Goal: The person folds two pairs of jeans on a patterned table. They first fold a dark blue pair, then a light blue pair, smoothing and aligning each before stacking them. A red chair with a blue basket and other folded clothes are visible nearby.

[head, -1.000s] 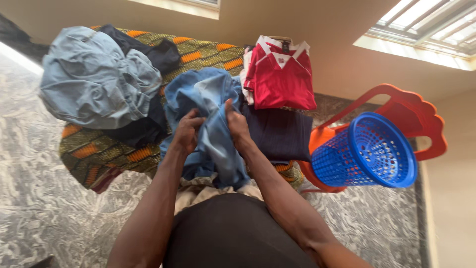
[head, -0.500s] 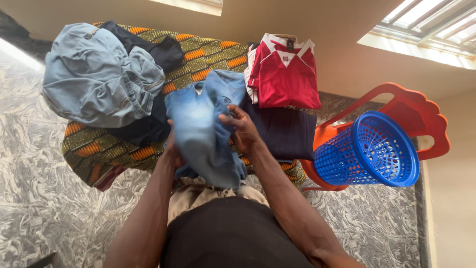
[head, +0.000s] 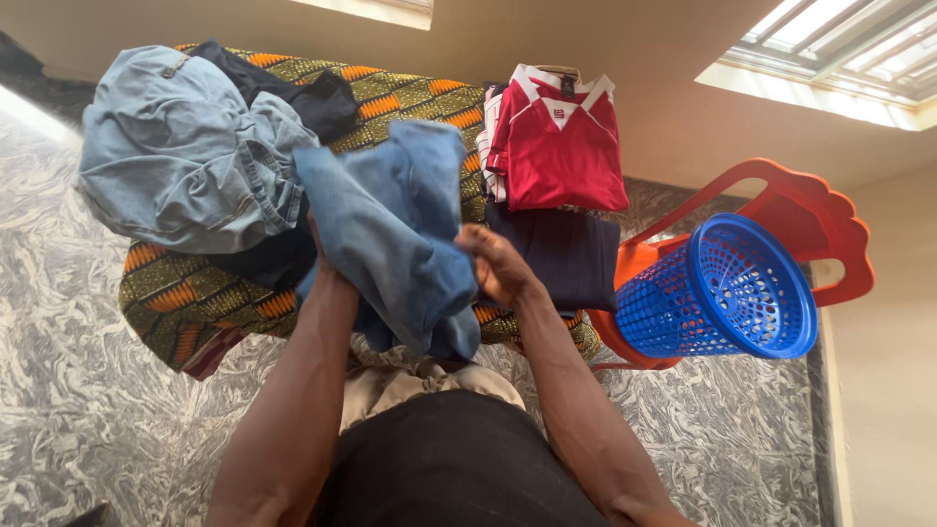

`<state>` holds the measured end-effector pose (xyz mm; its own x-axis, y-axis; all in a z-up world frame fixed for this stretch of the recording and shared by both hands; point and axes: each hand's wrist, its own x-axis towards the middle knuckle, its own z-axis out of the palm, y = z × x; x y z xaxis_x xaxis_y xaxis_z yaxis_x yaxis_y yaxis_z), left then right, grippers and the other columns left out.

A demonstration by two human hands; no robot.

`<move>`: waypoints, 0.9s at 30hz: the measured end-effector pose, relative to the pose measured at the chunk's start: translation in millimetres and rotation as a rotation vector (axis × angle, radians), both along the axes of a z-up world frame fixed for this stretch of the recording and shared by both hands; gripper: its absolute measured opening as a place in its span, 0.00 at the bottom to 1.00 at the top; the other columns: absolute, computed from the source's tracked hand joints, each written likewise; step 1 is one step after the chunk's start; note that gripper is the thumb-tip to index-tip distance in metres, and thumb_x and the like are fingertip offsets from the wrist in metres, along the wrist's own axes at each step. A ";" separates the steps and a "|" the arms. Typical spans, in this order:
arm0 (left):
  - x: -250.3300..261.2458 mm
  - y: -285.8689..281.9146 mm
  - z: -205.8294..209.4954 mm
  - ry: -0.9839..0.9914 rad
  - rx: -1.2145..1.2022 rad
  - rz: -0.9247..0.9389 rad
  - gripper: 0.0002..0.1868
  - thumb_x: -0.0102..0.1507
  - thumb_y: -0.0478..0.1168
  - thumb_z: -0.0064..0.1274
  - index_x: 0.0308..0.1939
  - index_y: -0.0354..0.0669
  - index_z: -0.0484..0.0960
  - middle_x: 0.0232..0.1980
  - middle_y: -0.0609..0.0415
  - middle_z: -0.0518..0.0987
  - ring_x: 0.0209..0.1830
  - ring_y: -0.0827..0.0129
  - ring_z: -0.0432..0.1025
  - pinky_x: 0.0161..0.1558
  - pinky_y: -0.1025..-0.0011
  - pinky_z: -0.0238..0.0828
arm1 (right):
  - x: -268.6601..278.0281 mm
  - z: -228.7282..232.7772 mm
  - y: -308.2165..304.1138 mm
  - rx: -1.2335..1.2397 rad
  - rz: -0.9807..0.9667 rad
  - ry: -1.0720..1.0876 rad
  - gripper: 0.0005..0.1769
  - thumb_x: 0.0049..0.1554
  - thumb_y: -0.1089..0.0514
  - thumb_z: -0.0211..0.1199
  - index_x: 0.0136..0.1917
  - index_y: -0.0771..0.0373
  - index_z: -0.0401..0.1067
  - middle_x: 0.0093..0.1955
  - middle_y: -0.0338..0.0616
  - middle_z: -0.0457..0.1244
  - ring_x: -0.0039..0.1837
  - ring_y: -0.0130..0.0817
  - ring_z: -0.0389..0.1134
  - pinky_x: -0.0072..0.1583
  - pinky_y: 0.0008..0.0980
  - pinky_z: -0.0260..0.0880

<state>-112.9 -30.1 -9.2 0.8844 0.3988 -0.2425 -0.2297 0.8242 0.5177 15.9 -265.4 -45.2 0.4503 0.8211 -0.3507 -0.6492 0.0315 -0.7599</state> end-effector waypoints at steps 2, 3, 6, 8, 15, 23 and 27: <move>7.7 1.7 6.9 -0.018 0.055 -0.036 0.20 0.68 0.51 0.49 0.49 0.38 0.84 0.42 0.52 0.82 0.38 0.67 0.74 0.41 0.64 0.69 | 8.9 4.6 -1.5 0.081 -0.105 0.002 0.29 0.65 0.37 0.68 0.65 0.60 0.68 0.49 0.37 0.63 0.46 0.24 0.67 0.46 0.25 0.70; 10.5 3.4 8.1 -0.014 0.096 -0.075 0.20 0.68 0.51 0.49 0.49 0.38 0.84 0.42 0.52 0.82 0.37 0.67 0.73 0.40 0.64 0.68 | 13.2 8.1 1.7 0.121 -0.158 0.003 0.35 0.70 0.30 0.66 0.68 0.62 0.67 0.49 0.37 0.61 0.44 0.24 0.65 0.42 0.25 0.68; 8.0 -0.5 -3.2 0.135 0.346 -0.324 0.20 0.69 0.52 0.49 0.47 0.39 0.85 0.40 0.53 0.82 0.35 0.68 0.73 0.37 0.65 0.68 | 25.3 16.5 19.5 0.017 -0.197 -0.025 0.46 0.51 0.25 0.58 0.69 0.58 0.66 0.61 0.42 0.69 0.58 0.29 0.74 0.59 0.34 0.78; -6.3 -7.7 -19.9 0.338 0.533 -0.466 0.20 0.69 0.52 0.49 0.46 0.39 0.86 0.38 0.53 0.82 0.33 0.69 0.73 0.35 0.65 0.67 | 25.6 12.5 38.2 -0.282 -0.288 -0.292 0.51 0.48 0.23 0.64 0.69 0.64 0.68 0.61 0.50 0.68 0.58 0.37 0.72 0.57 0.39 0.74; -26.7 -70.4 -77.2 0.731 0.727 -0.467 0.19 0.65 0.50 0.59 0.40 0.34 0.83 0.32 0.53 0.79 0.29 0.70 0.72 0.30 0.69 0.72 | 13.8 -69.3 72.3 -0.787 -0.203 -0.896 0.65 0.40 0.19 0.69 0.72 0.70 0.62 0.62 0.61 0.68 0.63 0.44 0.70 0.61 0.38 0.70; -36.8 -75.8 -65.0 0.689 0.811 -0.563 0.21 0.62 0.51 0.62 0.40 0.32 0.85 0.35 0.50 0.83 0.28 0.70 0.76 0.30 0.72 0.77 | 10.1 -109.4 75.1 -0.422 -0.263 -0.302 0.22 0.51 0.55 0.70 0.57 0.68 0.77 0.43 0.44 0.72 0.41 0.35 0.73 0.45 0.39 0.75; -47.5 -25.4 -65.5 0.622 0.736 -0.112 0.23 0.66 0.52 0.55 0.39 0.31 0.88 0.37 0.46 0.87 0.31 0.65 0.79 0.35 0.70 0.79 | 12.8 -45.7 62.2 0.032 -0.258 0.115 0.10 0.57 0.62 0.68 0.50 0.63 0.70 0.40 0.40 0.66 0.39 0.34 0.70 0.43 0.40 0.76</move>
<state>-160.5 -55.5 -74.7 0.7244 0.5591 -0.4032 0.3199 0.2455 0.9151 28.7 -203.3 -90.9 0.6047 0.6961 -0.3871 -0.6986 0.2300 -0.6776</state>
